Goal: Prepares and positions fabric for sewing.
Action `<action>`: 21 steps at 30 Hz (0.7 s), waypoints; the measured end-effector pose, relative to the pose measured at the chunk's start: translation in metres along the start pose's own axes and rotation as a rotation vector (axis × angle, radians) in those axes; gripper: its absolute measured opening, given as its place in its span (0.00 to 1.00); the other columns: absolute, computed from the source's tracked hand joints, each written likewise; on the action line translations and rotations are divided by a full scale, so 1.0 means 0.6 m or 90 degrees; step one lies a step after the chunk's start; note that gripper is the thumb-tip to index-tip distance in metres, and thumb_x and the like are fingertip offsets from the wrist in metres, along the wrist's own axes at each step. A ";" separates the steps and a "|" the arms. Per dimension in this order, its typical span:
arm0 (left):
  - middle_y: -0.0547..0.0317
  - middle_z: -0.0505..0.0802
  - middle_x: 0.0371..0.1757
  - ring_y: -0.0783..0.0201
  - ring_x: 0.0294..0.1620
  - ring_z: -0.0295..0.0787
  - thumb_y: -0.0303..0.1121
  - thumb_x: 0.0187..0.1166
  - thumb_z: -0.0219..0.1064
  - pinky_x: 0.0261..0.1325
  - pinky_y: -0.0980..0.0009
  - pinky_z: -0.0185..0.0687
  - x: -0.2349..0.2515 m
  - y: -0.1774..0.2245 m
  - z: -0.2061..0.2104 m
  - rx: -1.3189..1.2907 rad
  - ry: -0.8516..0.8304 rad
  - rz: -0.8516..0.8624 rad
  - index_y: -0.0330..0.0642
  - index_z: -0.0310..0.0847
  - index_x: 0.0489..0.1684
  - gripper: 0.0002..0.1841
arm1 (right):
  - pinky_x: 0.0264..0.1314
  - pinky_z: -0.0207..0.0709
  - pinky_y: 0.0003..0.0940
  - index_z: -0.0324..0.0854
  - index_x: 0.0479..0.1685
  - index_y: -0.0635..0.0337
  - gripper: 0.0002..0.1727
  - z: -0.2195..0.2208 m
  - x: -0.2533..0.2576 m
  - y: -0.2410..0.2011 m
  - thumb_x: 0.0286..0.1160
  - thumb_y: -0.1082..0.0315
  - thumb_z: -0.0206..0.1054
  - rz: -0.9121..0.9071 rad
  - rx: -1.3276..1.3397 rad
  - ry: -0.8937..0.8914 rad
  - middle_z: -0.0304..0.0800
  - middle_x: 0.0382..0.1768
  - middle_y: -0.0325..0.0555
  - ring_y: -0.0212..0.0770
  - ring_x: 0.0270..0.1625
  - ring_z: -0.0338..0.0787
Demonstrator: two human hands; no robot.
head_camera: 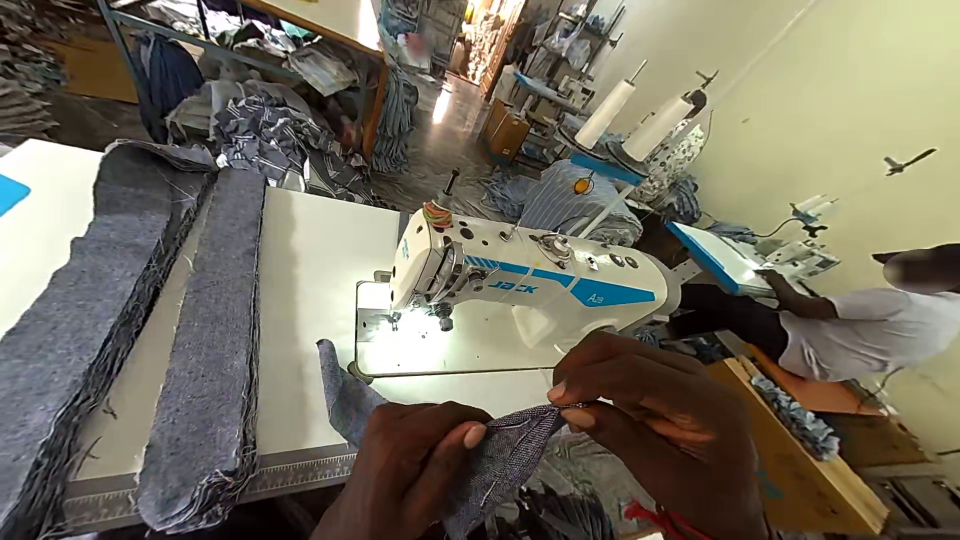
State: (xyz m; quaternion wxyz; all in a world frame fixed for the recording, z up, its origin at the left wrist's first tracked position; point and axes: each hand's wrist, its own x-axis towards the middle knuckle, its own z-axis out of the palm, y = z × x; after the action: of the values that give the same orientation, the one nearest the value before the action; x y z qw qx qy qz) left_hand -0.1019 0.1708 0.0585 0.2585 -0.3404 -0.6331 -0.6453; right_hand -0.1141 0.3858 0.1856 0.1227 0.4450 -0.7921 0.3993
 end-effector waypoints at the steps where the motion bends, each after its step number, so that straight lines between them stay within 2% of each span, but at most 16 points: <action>1: 0.60 0.89 0.27 0.82 0.27 0.81 0.41 0.93 0.54 0.32 0.86 0.75 -0.001 -0.002 -0.001 -0.030 -0.002 -0.008 0.34 0.87 0.43 0.20 | 0.42 0.84 0.13 0.89 0.47 0.55 0.08 -0.002 0.001 -0.001 0.85 0.63 0.66 -0.002 -0.002 0.000 0.88 0.43 0.33 0.21 0.41 0.87; 3: 0.61 0.91 0.29 0.84 0.28 0.82 0.38 0.90 0.61 0.33 0.88 0.76 -0.004 -0.001 -0.003 -0.059 0.011 -0.014 0.35 0.87 0.42 0.15 | 0.41 0.84 0.13 0.89 0.48 0.54 0.08 -0.003 0.000 -0.001 0.85 0.63 0.66 -0.002 -0.006 0.008 0.88 0.43 0.32 0.21 0.41 0.87; 6: 0.63 0.94 0.32 0.84 0.30 0.85 0.37 0.85 0.67 0.35 0.89 0.79 -0.014 0.001 0.001 0.003 0.075 0.002 0.39 0.88 0.44 0.10 | 0.40 0.85 0.14 0.89 0.47 0.52 0.07 0.006 -0.002 0.000 0.84 0.62 0.67 0.007 -0.008 0.031 0.88 0.41 0.31 0.21 0.39 0.88; 9: 0.63 0.94 0.33 0.81 0.32 0.88 0.38 0.84 0.69 0.37 0.87 0.82 -0.032 -0.007 0.009 0.046 0.106 0.019 0.41 0.87 0.42 0.09 | 0.41 0.84 0.14 0.89 0.47 0.54 0.08 0.017 -0.004 0.002 0.85 0.63 0.67 0.024 -0.004 0.021 0.88 0.40 0.32 0.21 0.40 0.87; 11: 0.62 0.94 0.35 0.79 0.35 0.88 0.39 0.84 0.69 0.40 0.84 0.84 -0.039 -0.014 0.012 0.037 0.086 0.015 0.42 0.86 0.42 0.10 | 0.42 0.83 0.14 0.88 0.47 0.56 0.08 0.019 -0.004 0.005 0.85 0.63 0.66 0.029 0.000 -0.011 0.88 0.40 0.34 0.21 0.40 0.87; 12: 0.61 0.94 0.39 0.76 0.40 0.90 0.41 0.85 0.68 0.45 0.80 0.85 -0.039 -0.015 0.011 0.021 0.069 0.008 0.43 0.86 0.46 0.11 | 0.42 0.83 0.13 0.88 0.47 0.57 0.09 0.020 -0.005 0.004 0.86 0.63 0.65 0.032 0.002 -0.027 0.87 0.40 0.34 0.21 0.40 0.86; 13: 0.60 0.96 0.46 0.73 0.49 0.91 0.44 0.86 0.65 0.54 0.75 0.87 -0.038 -0.015 0.008 0.003 0.049 -0.002 0.43 0.87 0.53 0.14 | 0.42 0.82 0.13 0.88 0.47 0.57 0.09 0.019 -0.005 0.004 0.86 0.64 0.65 0.036 0.003 -0.041 0.88 0.40 0.34 0.20 0.41 0.86; 15: 0.54 0.94 0.62 0.66 0.65 0.89 0.51 0.92 0.52 0.70 0.65 0.84 -0.027 -0.008 0.002 -0.016 0.003 -0.008 0.40 0.85 0.66 0.25 | 0.43 0.83 0.13 0.88 0.46 0.57 0.09 0.017 -0.005 0.002 0.86 0.63 0.64 0.040 -0.009 -0.063 0.88 0.40 0.34 0.20 0.42 0.87; 16: 0.51 0.92 0.65 0.64 0.69 0.87 0.51 0.94 0.46 0.73 0.63 0.82 -0.020 -0.005 0.001 -0.015 -0.016 -0.008 0.38 0.84 0.68 0.28 | 0.43 0.83 0.13 0.88 0.46 0.57 0.09 0.017 -0.005 0.001 0.86 0.63 0.64 0.039 -0.015 -0.070 0.88 0.41 0.34 0.20 0.42 0.87; 18: 0.51 0.92 0.64 0.64 0.69 0.86 0.46 0.95 0.44 0.72 0.64 0.81 -0.005 0.000 0.001 0.014 -0.050 0.008 0.36 0.86 0.62 0.27 | 0.43 0.82 0.13 0.88 0.46 0.57 0.09 0.014 -0.003 0.001 0.86 0.63 0.65 0.032 -0.032 -0.077 0.88 0.41 0.34 0.20 0.43 0.87; 21: 0.55 0.95 0.56 0.67 0.60 0.89 0.35 0.92 0.54 0.66 0.69 0.82 0.013 -0.005 0.001 0.068 -0.086 0.040 0.38 0.89 0.54 0.16 | 0.43 0.82 0.12 0.89 0.46 0.57 0.09 0.007 -0.002 -0.001 0.86 0.63 0.65 0.019 -0.057 -0.082 0.88 0.41 0.34 0.20 0.42 0.87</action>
State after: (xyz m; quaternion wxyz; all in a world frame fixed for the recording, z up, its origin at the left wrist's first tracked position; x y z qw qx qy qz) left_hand -0.1091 0.1721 0.0626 0.2531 -0.3889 -0.6716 -0.5777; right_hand -0.1125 0.3831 0.1825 0.0852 0.4517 -0.8222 0.3358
